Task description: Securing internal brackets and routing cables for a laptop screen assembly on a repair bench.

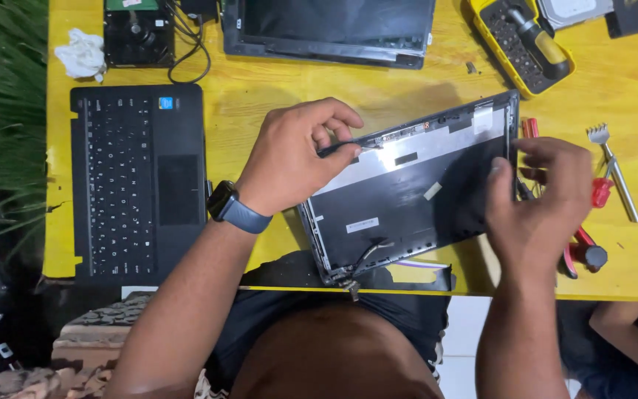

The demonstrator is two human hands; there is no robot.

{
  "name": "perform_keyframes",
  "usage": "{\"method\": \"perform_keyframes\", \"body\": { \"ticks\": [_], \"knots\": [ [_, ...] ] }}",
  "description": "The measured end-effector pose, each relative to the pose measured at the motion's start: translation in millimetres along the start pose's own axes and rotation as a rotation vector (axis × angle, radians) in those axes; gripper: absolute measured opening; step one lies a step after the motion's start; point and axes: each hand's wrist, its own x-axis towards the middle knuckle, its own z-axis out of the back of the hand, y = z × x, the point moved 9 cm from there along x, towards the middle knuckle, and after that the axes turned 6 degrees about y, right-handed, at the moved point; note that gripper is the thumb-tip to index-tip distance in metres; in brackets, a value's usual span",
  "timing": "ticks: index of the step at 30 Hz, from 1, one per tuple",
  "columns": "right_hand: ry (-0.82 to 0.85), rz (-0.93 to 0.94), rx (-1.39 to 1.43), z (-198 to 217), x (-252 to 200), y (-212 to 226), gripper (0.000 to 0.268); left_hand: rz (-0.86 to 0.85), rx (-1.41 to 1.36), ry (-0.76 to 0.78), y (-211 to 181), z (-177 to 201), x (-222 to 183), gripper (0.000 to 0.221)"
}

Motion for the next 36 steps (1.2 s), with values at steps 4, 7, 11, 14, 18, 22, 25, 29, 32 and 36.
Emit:
{"method": "perform_keyframes", "body": {
  "ticks": [4, 7, 11, 14, 18, 22, 25, 29, 32, 36],
  "knots": [
    [0.002, -0.037, 0.009, 0, 0, -10, 0.023, -0.042, 0.016, -0.041, -5, 14, -1, 0.024],
    [0.113, -0.311, 0.140, -15, -2, -31, 0.028, -0.068, 0.018, -0.045, -11, 22, -1, 0.024],
    [0.068, -0.384, 0.181, -20, -6, -46, 0.027, -0.078, 0.019, -0.043, -11, 27, -3, 0.022],
    [0.069, -0.480, 0.303, -33, -11, -68, 0.026, -0.037, -0.017, -0.051, -9, 29, -4, 0.018],
    [0.046, -0.564, 0.542, -44, -17, -86, 0.021, 0.030, -0.127, -0.112, -3, 34, -7, 0.015],
    [-0.044, -0.618, 0.723, -52, -26, -105, 0.022, -0.003, -0.314, -0.250, 1, 37, -27, 0.015],
    [-0.103, -0.622, 0.798, -53, -28, -110, 0.020, 0.011, -0.547, -0.305, 12, 31, -46, 0.027],
    [-0.099, -0.617, 0.798, -55, -27, -110, 0.019, 0.063, -0.675, -0.386, 33, 15, -67, 0.035],
    [-0.115, -0.601, 0.757, -57, -30, -118, 0.021, 0.176, -0.662, -0.424, 62, 0, -81, 0.034],
    [-0.139, -0.536, 0.604, -53, -28, -115, 0.021, 0.241, -0.441, -0.511, 80, 2, -97, 0.033]
  ]
}}
